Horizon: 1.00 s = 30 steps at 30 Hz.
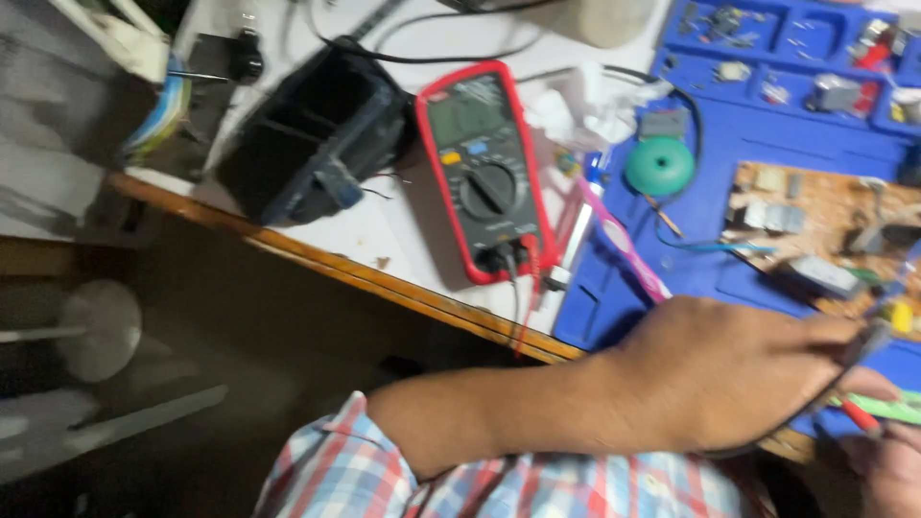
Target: The person cleans a green circuit board with a toothbrush and liquid, then uses a multimeter to test components on that board and a larger brown circuit board.
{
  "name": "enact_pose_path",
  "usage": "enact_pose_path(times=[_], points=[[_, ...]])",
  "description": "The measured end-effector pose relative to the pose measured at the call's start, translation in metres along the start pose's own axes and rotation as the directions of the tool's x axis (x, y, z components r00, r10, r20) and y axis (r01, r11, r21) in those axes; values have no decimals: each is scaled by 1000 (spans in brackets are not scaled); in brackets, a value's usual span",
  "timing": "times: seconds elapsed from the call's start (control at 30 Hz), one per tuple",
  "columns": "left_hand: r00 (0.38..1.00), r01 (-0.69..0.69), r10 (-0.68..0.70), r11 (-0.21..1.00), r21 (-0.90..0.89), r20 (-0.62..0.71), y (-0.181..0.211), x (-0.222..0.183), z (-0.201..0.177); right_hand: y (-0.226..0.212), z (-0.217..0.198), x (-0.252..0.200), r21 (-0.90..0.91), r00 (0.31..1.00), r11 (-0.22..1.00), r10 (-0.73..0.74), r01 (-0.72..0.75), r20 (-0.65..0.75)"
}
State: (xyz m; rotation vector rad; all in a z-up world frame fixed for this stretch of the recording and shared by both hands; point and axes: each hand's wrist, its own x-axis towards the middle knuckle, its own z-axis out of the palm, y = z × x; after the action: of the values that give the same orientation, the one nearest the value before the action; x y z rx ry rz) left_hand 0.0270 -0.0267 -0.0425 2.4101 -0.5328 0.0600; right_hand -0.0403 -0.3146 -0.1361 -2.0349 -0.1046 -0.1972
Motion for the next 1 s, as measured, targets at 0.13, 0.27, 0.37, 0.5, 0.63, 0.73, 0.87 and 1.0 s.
enact_pose_path(times=[0.13,0.27,0.37,0.5,0.63,0.73,0.87,1.0], points=[[993,-106,93,975,-197,-76,4,7,-16,-90,10,12,-189,996,981,-57,43,-72],[997,11,-27,978,-207,-71,6,11,-35,-125,19,38,-206,978,957,-210,206,1],[994,-27,-2,961,-274,-107,6,11,-40,-115,17,30,-117,981,978,-180,171,-73],[996,-30,12,980,-197,-88,5,9,-35,-126,17,34,-151,985,977,-161,151,-58],[998,21,-35,964,-266,-48,6,11,-38,-130,17,37,-209,983,962,-182,175,-13],[998,51,-59,971,-233,-30,6,12,-36,-131,16,37,-231,984,958,-177,171,-5],[998,41,-52,972,-232,-42,7,12,-37,-131,18,36,-200,984,966,-176,167,-27],[998,42,-51,974,-221,-34,6,13,-37,-133,17,37,-242,985,957,-171,162,-18]])
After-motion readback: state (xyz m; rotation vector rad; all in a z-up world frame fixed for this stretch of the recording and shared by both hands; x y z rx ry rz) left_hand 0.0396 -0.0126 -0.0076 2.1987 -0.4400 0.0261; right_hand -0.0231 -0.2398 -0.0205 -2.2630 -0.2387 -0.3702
